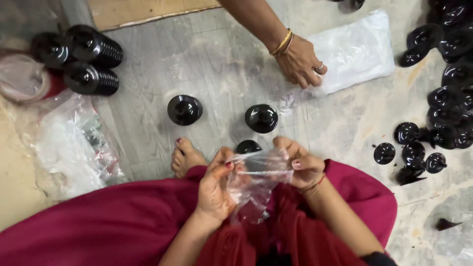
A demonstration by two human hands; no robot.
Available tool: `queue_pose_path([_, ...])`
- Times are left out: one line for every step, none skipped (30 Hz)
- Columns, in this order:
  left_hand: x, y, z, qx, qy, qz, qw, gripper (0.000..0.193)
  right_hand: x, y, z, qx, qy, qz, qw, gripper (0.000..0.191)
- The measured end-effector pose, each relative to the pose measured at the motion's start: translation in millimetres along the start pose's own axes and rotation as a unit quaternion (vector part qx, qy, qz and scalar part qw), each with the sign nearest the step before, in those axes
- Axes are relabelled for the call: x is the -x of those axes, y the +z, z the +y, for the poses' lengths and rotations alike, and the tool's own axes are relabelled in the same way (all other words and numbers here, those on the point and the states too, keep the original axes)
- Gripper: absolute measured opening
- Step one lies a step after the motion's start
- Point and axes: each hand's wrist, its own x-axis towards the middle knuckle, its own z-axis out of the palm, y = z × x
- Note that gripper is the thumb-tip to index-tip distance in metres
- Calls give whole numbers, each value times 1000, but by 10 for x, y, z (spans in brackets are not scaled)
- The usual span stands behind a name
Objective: The person sits on the floor and places black plastic parts one at a time into clear plastic bags, twists each bag closed around the part, and sets the bagged parts aside with other completed bags on the floor.
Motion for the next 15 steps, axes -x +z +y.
queue_pose_path([-92, 181, 24, -11, 2, 5, 1000, 11, -90, 92, -165, 25, -10, 23, 999, 24])
queue_pose_path([-262, 375, -50, -24, 6, 12, 1000, 12, -114, 128, -421, 47, -20, 44, 998, 23])
queue_pose_path([-567, 474, 34, -11, 8, -2, 1000, 11, -311, 69, -612, 65, -28, 65, 995, 23])
queue_pose_path([-961, 585, -51, 3, 12, -15, 1000, 11, -403, -56, -877, 53, -43, 78, 995, 22])
queue_pose_path([-1070, 741, 21, 18, 16, -33, 999, 10, -487, 57, -876, 45, -61, 88, 993, 21])
queue_pose_path([-414, 863, 482, 22, 3, -44, 999, 12, -528, 638, -183, 39, -80, 96, 991, 20])
queue_pose_path([-159, 1045, 702, 25, -11, -51, 998, 14, -539, 1008, 63, 46, -82, 110, 989, 19])
queue_pose_path([62, 1231, 861, 26, -26, -59, 998, 16, -514, 1353, 246, 52, -86, 122, 987, 17])
queue_pose_path([171, 1347, 1012, -46, -32, -84, 995, 20, -547, 1593, 374, 60, -95, 130, 985, 16])
queue_pose_path([230, 1443, 1049, -118, -38, -107, 986, 24, -507, 1772, 404, 58, -96, 105, 988, 15])
queue_pose_path([183, 1522, 1022, -190, -43, -130, 972, 29, -470, 1874, 305, 57, -99, 81, 990, 15])
queue_pose_path([265, 1652, 1109, -322, -45, -175, 929, 28, -455, 2115, 296, 57, -103, 57, 991, 14])
queue_pose_path([444, 1737, 1364, -447, -43, -215, 867, 27, -527, 2412, 429, 55, -85, 34, 994, 12])
queue_pose_path([552, 1819, 1395, -564, -39, -248, 787, 28, -449, 2601, 396, 53, -67, 11, 996, 10])
queue_pose_path([606, 1887, 1254, -493, -53, -252, 831, 20, -240, 2688, 257, 49, -48, -12, 998, 8])
